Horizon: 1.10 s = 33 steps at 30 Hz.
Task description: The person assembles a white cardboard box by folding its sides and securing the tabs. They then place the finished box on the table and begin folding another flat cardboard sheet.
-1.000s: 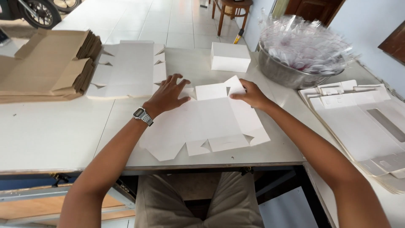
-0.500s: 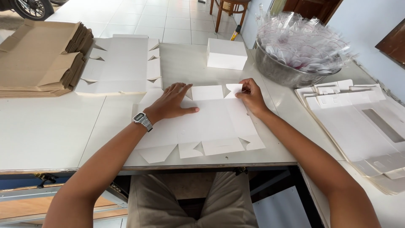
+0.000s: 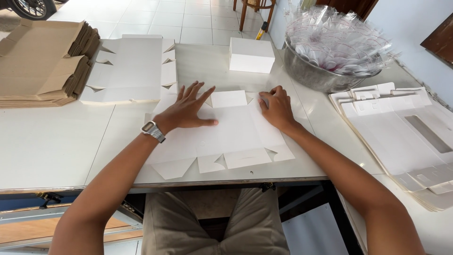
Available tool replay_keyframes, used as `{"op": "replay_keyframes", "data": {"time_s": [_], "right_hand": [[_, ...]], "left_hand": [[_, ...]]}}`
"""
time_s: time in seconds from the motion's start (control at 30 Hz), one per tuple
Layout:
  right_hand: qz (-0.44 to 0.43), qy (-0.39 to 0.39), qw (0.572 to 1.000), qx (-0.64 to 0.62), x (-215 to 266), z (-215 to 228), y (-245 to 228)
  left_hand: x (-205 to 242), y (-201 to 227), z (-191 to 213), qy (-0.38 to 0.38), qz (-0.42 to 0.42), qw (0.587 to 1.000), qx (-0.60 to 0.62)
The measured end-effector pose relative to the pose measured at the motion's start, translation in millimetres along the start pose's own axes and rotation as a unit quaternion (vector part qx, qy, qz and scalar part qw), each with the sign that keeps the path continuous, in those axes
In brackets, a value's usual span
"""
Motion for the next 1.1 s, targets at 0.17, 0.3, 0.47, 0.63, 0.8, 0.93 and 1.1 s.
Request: {"op": "replay_keyframes", "data": {"time_s": [0.17,0.3,0.47,0.63,0.8,0.93,1.1], "right_hand": [[-0.023,-0.086,0.996,0.029,1.4,27.5,1.7],[-0.168,-0.311,0.930,-0.101,39.4,67.7,-9.7],[-0.182,-0.253,0.934,-0.177,-3.6,54.2,70.0],[-0.159,-0.201,0.942,-0.216,-10.3,33.6,98.6],[0.083,-0.174,0.902,-0.387,11.2,28.3,36.8],[0.120,-0.223,0.958,-0.133,72.8,21.6,-21.8],[0.073,-0.219,0.968,0.102,75.1,-2.7,-15.0]], "left_hand": [[25.5,20.4,7.3,-0.170,0.029,0.981,0.086],[14.1,45.5,5.2,-0.129,-0.011,0.982,0.141],[-11.3,26.0,-25.2,-0.001,-0.062,0.998,0.014],[-12.6,25.6,-46.2,-0.052,-0.052,0.997,-0.024],[-7.5,32.4,-36.5,-0.064,-0.041,0.997,-0.008],[-9.7,32.8,-37.2,-0.068,-0.058,0.995,-0.034],[-8.4,33.8,-35.9,-0.082,-0.044,0.995,-0.023]]}}
Point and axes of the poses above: each hand's wrist, its own x-axis away from the middle knuckle, its own z-axis out of the back of the hand, y = z × x, the point moved 10 cm from there along -x, towards the middle knuckle, and after that the axes turned 15 degrees about -z, right-handed, at the moved point
